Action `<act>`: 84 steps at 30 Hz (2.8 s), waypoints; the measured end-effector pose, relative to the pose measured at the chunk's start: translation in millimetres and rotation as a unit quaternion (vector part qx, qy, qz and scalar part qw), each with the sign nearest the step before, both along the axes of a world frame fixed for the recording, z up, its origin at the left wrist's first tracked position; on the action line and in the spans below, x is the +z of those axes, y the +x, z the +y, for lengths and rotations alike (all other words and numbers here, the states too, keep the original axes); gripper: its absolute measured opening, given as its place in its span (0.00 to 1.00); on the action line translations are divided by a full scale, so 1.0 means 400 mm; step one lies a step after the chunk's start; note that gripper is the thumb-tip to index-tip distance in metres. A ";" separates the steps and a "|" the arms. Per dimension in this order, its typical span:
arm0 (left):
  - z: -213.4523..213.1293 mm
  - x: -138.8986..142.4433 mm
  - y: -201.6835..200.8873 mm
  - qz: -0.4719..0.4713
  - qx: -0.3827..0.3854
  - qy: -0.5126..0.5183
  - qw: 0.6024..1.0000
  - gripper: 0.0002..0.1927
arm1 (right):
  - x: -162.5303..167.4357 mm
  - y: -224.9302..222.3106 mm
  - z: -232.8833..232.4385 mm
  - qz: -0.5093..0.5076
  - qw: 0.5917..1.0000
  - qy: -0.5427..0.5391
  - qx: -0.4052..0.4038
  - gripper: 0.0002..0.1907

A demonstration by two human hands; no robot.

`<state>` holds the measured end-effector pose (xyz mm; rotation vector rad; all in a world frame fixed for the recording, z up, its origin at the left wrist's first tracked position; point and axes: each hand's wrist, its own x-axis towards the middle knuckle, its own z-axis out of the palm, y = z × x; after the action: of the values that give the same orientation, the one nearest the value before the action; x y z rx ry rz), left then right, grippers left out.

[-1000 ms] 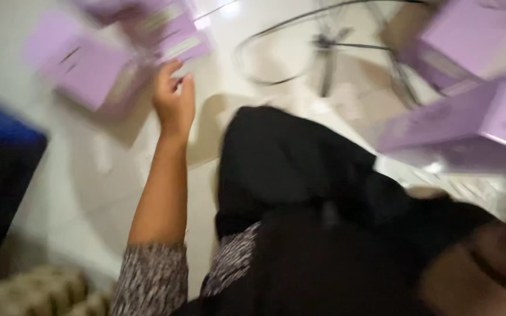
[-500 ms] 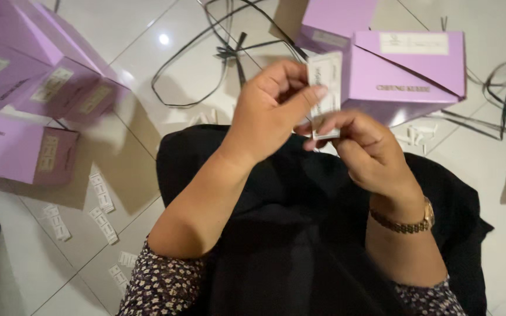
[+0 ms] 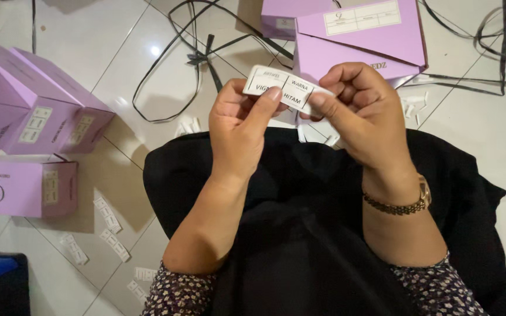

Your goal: The person sits on the floor, peels small white product labels one at a time from a sheet, and presses each label onto the side of a pink product box. They rotate the box to position the label, then set the finished box aside and pick up the next box.

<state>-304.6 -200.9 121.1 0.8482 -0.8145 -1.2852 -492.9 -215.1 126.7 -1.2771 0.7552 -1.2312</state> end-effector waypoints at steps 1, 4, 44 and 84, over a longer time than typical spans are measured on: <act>0.003 -0.004 0.007 -0.014 -0.001 0.005 1.000 0.05 | 0.001 -0.005 -0.003 0.007 1.000 0.000 -0.010 0.08; 0.013 -0.015 0.028 -0.039 -0.005 0.020 0.999 0.06 | 0.009 -0.012 -0.010 0.013 1.000 -0.004 -0.023 0.07; 0.071 -0.006 0.070 -0.112 -0.150 0.030 0.982 0.06 | 0.031 -0.048 0.006 0.102 0.990 -0.093 -0.023 0.16; 0.065 -0.104 0.161 -0.406 -0.001 0.058 0.912 0.07 | -0.118 -0.043 -0.044 -0.015 0.951 -0.144 -0.272 0.11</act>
<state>-240.3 -175.1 79.4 1.5170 -1.3924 -0.9652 -510.2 -232.7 79.6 -1.3219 0.9702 -1.8561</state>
